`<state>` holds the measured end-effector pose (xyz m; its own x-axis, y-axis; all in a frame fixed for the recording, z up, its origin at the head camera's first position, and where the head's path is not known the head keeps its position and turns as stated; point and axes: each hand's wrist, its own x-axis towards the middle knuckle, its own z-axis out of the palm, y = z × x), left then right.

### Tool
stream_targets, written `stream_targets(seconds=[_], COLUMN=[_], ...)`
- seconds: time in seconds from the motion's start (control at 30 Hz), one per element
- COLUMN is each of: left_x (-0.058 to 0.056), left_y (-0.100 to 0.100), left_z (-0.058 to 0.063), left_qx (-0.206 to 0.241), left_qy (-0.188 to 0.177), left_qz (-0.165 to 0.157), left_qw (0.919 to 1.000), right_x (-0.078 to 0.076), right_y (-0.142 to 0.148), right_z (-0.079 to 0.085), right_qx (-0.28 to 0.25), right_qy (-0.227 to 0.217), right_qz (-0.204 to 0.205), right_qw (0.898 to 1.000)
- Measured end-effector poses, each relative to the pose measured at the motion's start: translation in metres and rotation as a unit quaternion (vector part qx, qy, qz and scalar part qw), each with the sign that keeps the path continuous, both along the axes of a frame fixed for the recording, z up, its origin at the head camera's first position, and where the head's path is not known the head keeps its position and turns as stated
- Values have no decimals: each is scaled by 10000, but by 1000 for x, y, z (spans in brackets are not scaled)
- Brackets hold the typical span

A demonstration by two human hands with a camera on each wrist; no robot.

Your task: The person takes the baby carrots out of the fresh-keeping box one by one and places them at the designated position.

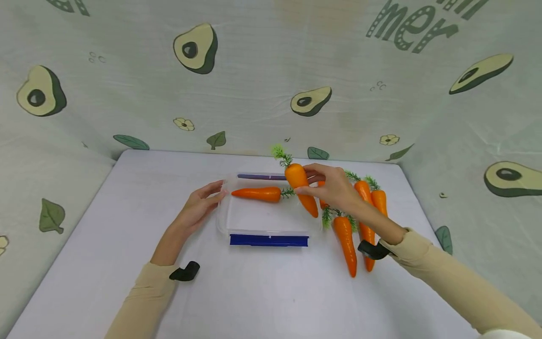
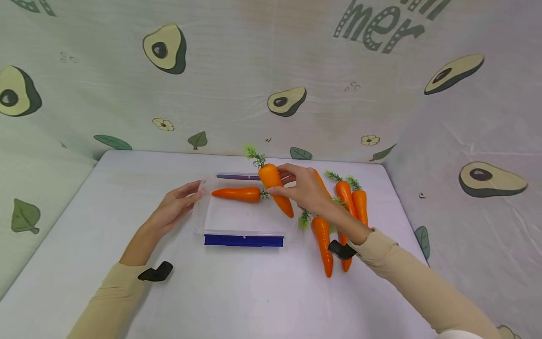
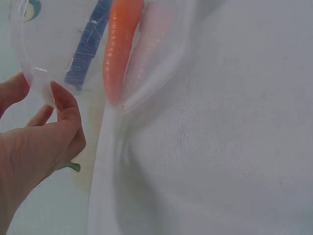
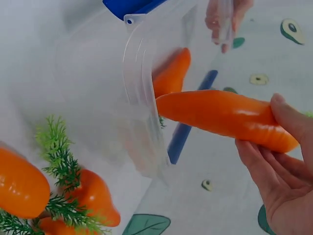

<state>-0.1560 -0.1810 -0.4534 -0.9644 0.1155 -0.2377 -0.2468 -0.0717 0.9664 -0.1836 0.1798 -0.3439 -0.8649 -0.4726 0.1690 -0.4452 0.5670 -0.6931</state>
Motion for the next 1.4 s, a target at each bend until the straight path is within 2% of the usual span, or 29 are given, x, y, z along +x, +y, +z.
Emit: stream_targets(seconds=[0.17, 0.37, 0.57, 0.77, 1.13, 1.4], left_x=[0, 0, 1, 0, 0, 0], left_y=[1, 1, 0, 1, 0, 0], left_z=[2, 2, 0, 0, 2, 1], left_qx=[-98, -52, -103, -135, -157, -129], left_qy=[-33, -4, 16, 15, -35, -35], left_qz=[28, -18, -3, -35, -65, -47], left_qw=[9999, 10000, 9999, 9999, 9998, 9999], right_x=[2, 7, 13, 19, 34, 50], right_y=[15, 35, 56, 78, 119, 148], right_z=[4, 9, 8, 3, -18, -35], right_qx=[-164, -312, -271, -234, -275, -4], right_qy=[-266, -669, -904, -947, -1222, -1142], right_qz=[-541, -1132, -1394, -1646, -2168, -2479], right_qw=[9980, 9908, 9857, 9815, 9681, 9620])
